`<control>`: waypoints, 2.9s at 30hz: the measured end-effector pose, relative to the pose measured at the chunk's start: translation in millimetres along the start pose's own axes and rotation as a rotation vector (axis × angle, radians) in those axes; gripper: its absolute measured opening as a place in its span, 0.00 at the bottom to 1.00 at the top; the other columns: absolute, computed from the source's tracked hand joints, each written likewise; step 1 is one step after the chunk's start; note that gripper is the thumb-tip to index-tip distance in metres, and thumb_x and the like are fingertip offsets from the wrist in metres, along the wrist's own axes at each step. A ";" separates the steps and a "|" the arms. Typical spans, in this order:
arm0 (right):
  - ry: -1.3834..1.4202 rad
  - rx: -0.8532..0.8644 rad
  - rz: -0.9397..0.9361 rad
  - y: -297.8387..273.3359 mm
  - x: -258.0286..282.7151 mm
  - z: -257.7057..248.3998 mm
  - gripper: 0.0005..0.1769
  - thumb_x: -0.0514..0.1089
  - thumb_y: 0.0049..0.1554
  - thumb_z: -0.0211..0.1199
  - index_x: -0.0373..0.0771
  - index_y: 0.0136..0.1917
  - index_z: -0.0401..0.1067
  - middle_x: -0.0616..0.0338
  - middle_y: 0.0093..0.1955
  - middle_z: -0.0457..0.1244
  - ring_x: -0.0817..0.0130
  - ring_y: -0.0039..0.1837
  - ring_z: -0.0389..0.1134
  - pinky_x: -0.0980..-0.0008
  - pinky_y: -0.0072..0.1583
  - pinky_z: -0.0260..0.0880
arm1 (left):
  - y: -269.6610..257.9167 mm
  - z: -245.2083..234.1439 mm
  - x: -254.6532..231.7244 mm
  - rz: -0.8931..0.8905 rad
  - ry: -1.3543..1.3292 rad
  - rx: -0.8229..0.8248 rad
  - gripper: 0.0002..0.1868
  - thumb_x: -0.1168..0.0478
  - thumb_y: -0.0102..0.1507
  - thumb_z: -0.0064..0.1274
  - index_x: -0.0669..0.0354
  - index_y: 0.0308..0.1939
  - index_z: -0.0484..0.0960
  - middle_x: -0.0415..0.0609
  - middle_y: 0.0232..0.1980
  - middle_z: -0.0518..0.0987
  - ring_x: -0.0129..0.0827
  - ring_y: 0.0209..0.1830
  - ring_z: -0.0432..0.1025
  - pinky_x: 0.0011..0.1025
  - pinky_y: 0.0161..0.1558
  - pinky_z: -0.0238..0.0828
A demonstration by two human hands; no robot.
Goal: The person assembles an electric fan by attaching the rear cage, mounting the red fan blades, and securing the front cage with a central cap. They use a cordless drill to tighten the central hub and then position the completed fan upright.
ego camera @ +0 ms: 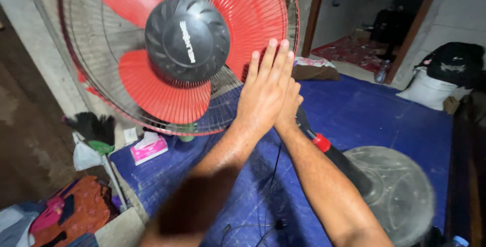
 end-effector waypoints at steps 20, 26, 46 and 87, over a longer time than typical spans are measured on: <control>0.127 -0.202 0.397 39.9 -75.2 3.7 0.38 0.63 0.56 0.63 0.40 0.71 0.64 0.43 0.67 0.61 0.44 0.61 0.64 0.42 0.51 0.64 | 44.5 18.8 -21.3 0.095 -0.137 -0.187 0.58 0.42 0.53 0.66 0.45 0.83 0.55 0.50 0.86 0.44 0.44 0.87 0.37 0.62 0.81 0.28; 0.021 -0.143 0.388 31.7 -109.6 -2.0 0.37 0.68 0.56 0.63 0.39 0.66 0.66 0.47 0.56 0.65 0.50 0.56 0.67 0.48 0.53 0.65 | 37.6 39.1 -48.1 0.097 -0.094 -0.203 0.56 0.42 0.57 0.66 0.44 0.84 0.55 0.50 0.87 0.44 0.44 0.88 0.37 0.62 0.82 0.29; -0.092 -0.208 0.011 -1.9 -92.9 -32.0 0.24 0.54 0.56 0.61 0.37 0.60 0.72 0.40 0.51 0.67 0.44 0.52 0.66 0.46 0.54 0.62 | 29.0 65.5 -72.9 0.178 -0.156 -0.170 0.43 0.47 0.65 0.53 0.53 0.81 0.55 0.54 0.85 0.47 0.47 0.85 0.40 0.56 0.78 0.36; -0.216 -0.048 0.015 -71.3 -95.6 -80.8 0.52 0.61 0.58 0.58 0.33 0.82 0.38 0.35 0.83 0.39 0.42 0.83 0.38 0.45 0.76 0.42 | -16.0 58.9 -121.7 0.222 -0.265 -0.077 0.37 0.58 0.62 0.43 0.65 0.76 0.61 0.60 0.82 0.52 0.52 0.83 0.43 0.55 0.76 0.35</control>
Point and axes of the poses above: each hand's wrist, its own y-axis towards the middle knuckle, its own z-axis out of the palm, x = y × z, the point moved 7 cm from there along y, towards the middle knuckle
